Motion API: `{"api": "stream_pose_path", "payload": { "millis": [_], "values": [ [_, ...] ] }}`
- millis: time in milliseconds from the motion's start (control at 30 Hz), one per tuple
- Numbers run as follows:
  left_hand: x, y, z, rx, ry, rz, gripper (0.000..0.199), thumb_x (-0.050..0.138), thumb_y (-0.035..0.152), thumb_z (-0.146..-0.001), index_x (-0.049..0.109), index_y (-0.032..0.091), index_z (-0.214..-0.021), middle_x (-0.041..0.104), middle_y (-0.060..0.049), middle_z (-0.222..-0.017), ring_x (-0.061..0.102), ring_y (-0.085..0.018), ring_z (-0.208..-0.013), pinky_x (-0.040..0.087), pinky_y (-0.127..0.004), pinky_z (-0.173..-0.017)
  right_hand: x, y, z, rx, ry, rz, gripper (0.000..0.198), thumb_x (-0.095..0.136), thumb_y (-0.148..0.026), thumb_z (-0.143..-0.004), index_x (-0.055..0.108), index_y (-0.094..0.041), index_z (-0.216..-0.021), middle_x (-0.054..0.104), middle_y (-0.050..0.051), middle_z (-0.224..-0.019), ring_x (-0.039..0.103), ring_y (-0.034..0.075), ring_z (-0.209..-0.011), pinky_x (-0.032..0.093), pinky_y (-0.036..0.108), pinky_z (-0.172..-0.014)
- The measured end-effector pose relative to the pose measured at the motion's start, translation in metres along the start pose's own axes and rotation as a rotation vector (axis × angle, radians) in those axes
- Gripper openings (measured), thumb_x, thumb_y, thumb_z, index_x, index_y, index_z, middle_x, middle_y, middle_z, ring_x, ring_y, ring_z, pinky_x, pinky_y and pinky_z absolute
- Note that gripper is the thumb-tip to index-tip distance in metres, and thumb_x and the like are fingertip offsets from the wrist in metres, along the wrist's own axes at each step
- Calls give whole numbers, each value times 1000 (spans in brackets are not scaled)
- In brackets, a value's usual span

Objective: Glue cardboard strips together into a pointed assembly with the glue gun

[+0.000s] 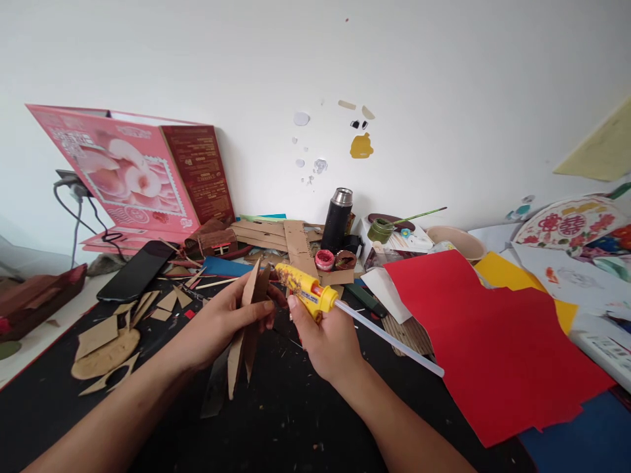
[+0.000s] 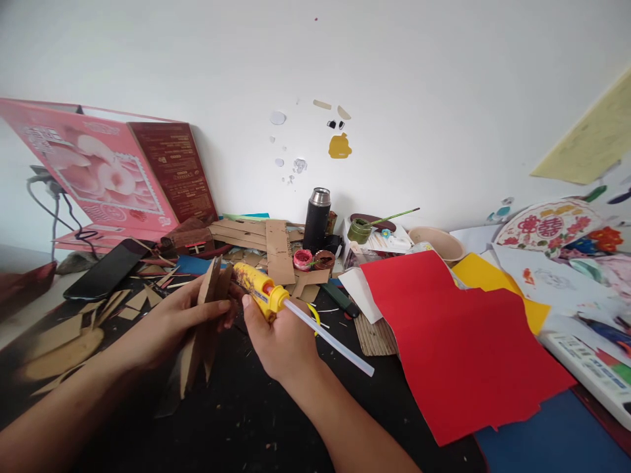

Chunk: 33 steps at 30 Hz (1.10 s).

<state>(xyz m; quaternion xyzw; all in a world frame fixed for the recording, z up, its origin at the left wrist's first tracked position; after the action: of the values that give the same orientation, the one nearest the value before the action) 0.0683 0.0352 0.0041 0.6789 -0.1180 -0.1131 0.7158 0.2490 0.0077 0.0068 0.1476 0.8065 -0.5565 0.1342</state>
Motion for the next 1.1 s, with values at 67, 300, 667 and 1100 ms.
{"api": "stream_pose_path", "payload": {
  "millis": [67,300,667,1100],
  "values": [
    [0,0,0,5,-1,3,42,86,44,-84,71,20,-115,76,-5,-98,67,-20,-76,55,-32,-70,0,0,0,-4,3,4,36,57,-50,-105,67,-23,-82,59,0,-58,63,20,-58,47,28,-54],
    [2,4,0,4,7,-14,42,85,45,-83,71,20,-114,76,-5,-95,66,-20,-74,54,-32,-68,0,1,-1,-8,5,14,40,55,-51,-107,68,-23,-81,60,1,-59,65,22,-63,50,28,-58],
    [3,3,1,1,-1,-26,42,85,45,-83,71,20,-113,74,-4,-91,65,-20,-74,52,-31,-67,-1,3,-1,-26,36,8,34,58,-47,-107,76,-21,-95,72,5,-72,71,24,-72,58,32,-72],
    [3,3,2,-4,0,-34,44,84,44,-83,70,20,-117,75,-4,-94,66,-20,-75,54,-31,-68,-2,5,-2,-9,63,-15,33,60,-47,-106,77,-19,-100,76,7,-78,74,25,-78,59,32,-73]
  ]
}}
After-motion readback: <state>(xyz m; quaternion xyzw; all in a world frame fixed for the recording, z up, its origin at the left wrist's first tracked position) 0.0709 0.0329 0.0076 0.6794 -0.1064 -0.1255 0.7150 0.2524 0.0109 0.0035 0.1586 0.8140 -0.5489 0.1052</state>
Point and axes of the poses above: each hand's wrist, its own z-axis away from the middle knuckle, its own x-axis out of the palm, y = z × x, the point moved 5 cm from there along -z, towards the middle knuckle
